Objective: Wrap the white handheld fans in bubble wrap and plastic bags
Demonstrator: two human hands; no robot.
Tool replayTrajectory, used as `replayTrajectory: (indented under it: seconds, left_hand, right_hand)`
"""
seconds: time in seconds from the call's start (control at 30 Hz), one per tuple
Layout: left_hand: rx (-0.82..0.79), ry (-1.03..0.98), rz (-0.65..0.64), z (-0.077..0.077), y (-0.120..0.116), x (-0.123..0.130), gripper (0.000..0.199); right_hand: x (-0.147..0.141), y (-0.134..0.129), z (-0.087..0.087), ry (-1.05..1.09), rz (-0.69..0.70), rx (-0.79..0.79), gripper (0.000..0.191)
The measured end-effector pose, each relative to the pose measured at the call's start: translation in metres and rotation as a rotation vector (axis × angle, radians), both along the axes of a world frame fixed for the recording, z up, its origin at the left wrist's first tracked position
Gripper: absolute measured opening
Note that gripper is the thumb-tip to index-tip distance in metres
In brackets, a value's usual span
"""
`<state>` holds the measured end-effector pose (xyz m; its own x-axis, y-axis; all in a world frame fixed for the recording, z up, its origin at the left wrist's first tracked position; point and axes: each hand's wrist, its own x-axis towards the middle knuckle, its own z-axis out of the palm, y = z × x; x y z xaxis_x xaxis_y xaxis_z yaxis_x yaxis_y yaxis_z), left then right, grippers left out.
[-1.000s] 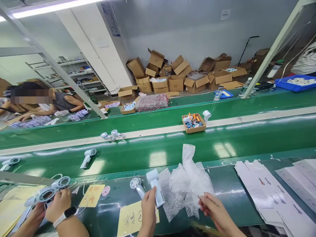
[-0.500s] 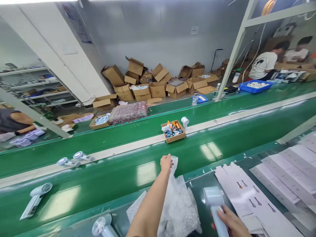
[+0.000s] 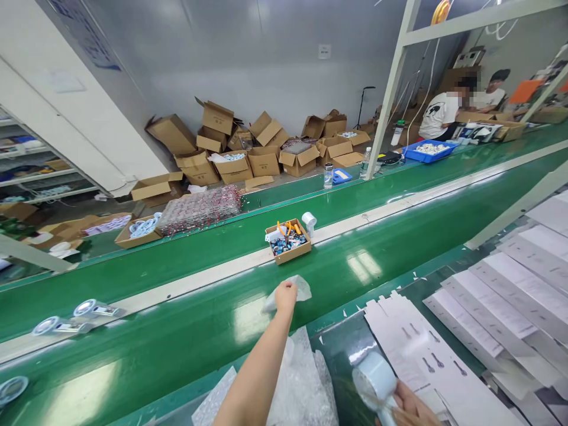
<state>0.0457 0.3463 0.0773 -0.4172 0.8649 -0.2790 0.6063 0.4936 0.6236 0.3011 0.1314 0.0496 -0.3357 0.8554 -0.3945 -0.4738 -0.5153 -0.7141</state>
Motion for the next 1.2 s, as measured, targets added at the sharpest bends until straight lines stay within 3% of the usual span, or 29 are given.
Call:
replayTrajectory:
  seconds: [0.1,0.2,0.27,0.33,0.43,0.53,0.7,0.83,1.0,1.07,1.2]
  left_hand:
    - [0.084,-0.151,-0.233,0.032,-0.044,0.027,0.020]
    - [0.073,-0.326,-0.457,0.062,-0.103,0.041,0.021]
    - [0.053,-0.449,-0.498,0.076,-0.137,0.038,0.026]
    - [0.023,-0.550,-0.442,0.085,-0.164,0.029,0.027]
    - [0.043,-0.663,-0.273,0.090,-0.195,0.015,0.019]
    - [0.144,-0.699,-0.188,0.090,-0.221,0.015,0.017]
    - [0.099,-0.595,-0.329,0.093,-0.260,0.023,0.026]
    - [0.063,-0.521,-0.427,0.100,-0.282,0.000,0.023]
    - [0.159,-0.490,-0.368,0.104,-0.311,-0.016,0.028]
    - [0.295,-0.327,-0.529,0.105,-0.324,-0.007,0.021]
    - [0.752,0.289,-0.970,0.109,-0.347,0.003,0.012]
  right_hand:
    - [-0.014,0.002,0.036,0.159,-0.022,-0.035,0.107]
    - [-0.031,0.010,0.073,0.202,0.032,0.021,0.115]
    - [-0.040,0.008,0.088,0.211,0.125,0.032,0.109]
    - [-0.043,-0.003,0.096,0.250,0.202,0.021,0.105]
    - [-0.041,-0.031,0.094,0.306,0.269,0.041,0.108]
    - [-0.042,-0.058,0.087,0.346,0.399,0.083,0.111]
    - [-0.059,-0.084,0.087,0.359,0.427,0.124,0.101]
    - [-0.062,-0.094,0.093,0.341,0.463,0.068,0.074]
    - [-0.061,-0.102,0.079,0.061,0.407,0.046,0.073]
    - [-0.064,-0.106,0.072,-0.018,0.432,0.062,0.073]
    - [-0.066,-0.115,0.068,-0.004,0.380,0.058,0.057]
